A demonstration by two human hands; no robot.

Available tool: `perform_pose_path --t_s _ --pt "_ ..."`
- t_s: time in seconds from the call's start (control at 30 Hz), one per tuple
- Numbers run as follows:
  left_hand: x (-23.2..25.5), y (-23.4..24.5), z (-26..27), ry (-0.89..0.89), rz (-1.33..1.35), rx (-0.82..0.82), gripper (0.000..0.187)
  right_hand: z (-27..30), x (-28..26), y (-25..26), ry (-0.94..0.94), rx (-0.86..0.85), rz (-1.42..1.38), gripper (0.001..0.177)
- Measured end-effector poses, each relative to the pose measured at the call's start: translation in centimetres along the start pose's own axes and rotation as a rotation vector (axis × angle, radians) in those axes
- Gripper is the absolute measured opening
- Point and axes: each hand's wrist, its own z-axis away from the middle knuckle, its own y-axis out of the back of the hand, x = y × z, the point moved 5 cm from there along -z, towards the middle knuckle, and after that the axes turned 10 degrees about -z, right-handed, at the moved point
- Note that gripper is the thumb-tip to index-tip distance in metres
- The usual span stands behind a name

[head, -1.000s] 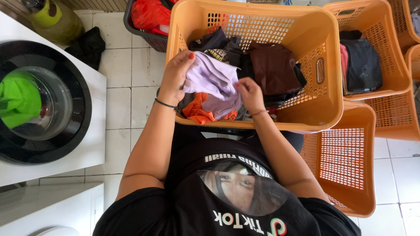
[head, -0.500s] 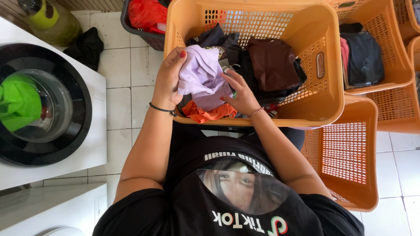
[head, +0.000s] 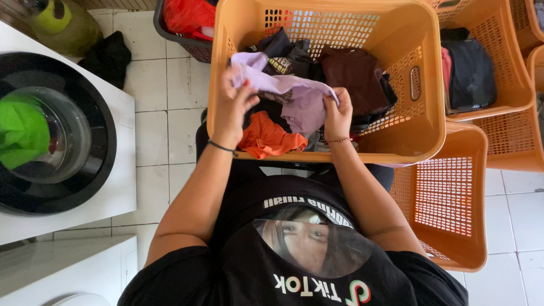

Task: The person picks up various items of clothing from a large orange basket, including a light purple top, a black item, an orange shirt, a green undergarment, and a grey striped shirt. They unfold and fold the striped shirt and move the other items around within the basket by hand.

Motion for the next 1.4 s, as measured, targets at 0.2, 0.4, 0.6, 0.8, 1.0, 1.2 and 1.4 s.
perform_pose_path --t_s 0.2,0.4,0.6,0.8,1.0,1.2,1.4 --pt "-5.2 -5.7 5.0 -0.278 -0.469 -0.512 0.06 2.7 -0.8 -3.0 -0.088 -0.444 0.006 0.019" --pt "-10.9 -2.4 1.5 -0.166 -0.664 -0.152 0.042 5.1 -6.0 -7.8 0.307 -0.861 0.418 0.031" --pt "-9.2 0.5 0.7 -0.143 -0.237 -0.124 0.037 3.8 -5.3 -8.2 0.245 -0.74 0.689 0.051" --pt "-3.3 2.1 1.2 -0.056 -0.024 -0.066 0.05 4.6 -2.5 -8.0 0.032 -0.794 1.303 0.048" --pt "2.6 4.1 0.9 -0.092 0.235 -0.066 0.057 3.7 -5.0 -7.4 0.189 -0.544 1.138 0.03" --pt "6.7 4.6 0.9 -0.129 0.407 -0.097 0.046 3.1 -12.4 -5.6 0.179 -0.35 0.635 0.005" --pt "6.0 1.8 -0.5 -0.068 0.484 -0.129 0.037 4.2 -21.7 -1.4 0.379 -0.252 0.609 0.015"
